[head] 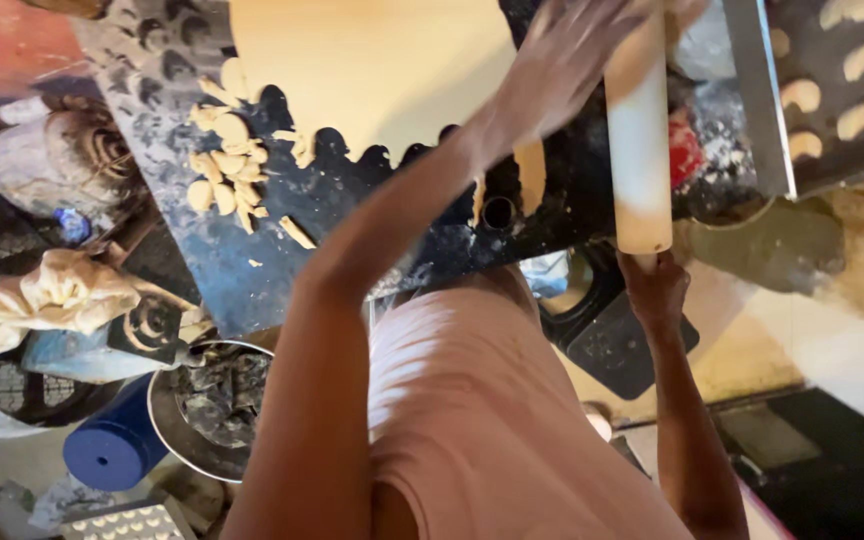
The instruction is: The person uses a rolling pin to flatten dough on a black work surface, then uses a small cylindrical cutter to cut crescent-shaped pieces. The cut pieces are arranged in rows on the surface and transferred to a metal tray with indentations.
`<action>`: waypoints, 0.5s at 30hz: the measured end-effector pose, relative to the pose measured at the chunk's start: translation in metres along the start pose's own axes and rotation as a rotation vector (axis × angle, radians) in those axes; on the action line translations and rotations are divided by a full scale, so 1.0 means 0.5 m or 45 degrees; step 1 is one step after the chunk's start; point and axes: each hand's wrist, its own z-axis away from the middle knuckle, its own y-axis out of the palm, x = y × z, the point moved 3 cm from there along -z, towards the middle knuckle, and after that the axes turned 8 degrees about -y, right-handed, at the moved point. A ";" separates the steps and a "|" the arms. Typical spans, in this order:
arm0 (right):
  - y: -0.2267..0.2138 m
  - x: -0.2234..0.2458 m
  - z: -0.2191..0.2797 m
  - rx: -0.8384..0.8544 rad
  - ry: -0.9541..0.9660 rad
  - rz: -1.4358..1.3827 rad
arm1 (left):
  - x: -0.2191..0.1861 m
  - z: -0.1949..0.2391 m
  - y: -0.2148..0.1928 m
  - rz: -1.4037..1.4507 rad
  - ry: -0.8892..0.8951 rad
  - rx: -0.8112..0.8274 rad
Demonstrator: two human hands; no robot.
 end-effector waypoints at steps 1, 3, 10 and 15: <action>0.003 0.008 -0.015 0.000 -0.042 0.033 | 0.005 0.068 -0.026 0.061 0.035 -0.070; 0.002 0.018 -0.032 0.028 0.045 0.178 | 0.051 0.219 -0.081 0.178 -0.264 0.175; 0.054 0.262 0.051 -0.472 -0.760 1.017 | 0.156 0.566 -0.439 -0.147 -0.821 -0.025; 0.241 0.395 0.061 0.039 -0.757 0.438 | 0.232 0.678 -0.510 -0.272 -0.862 0.036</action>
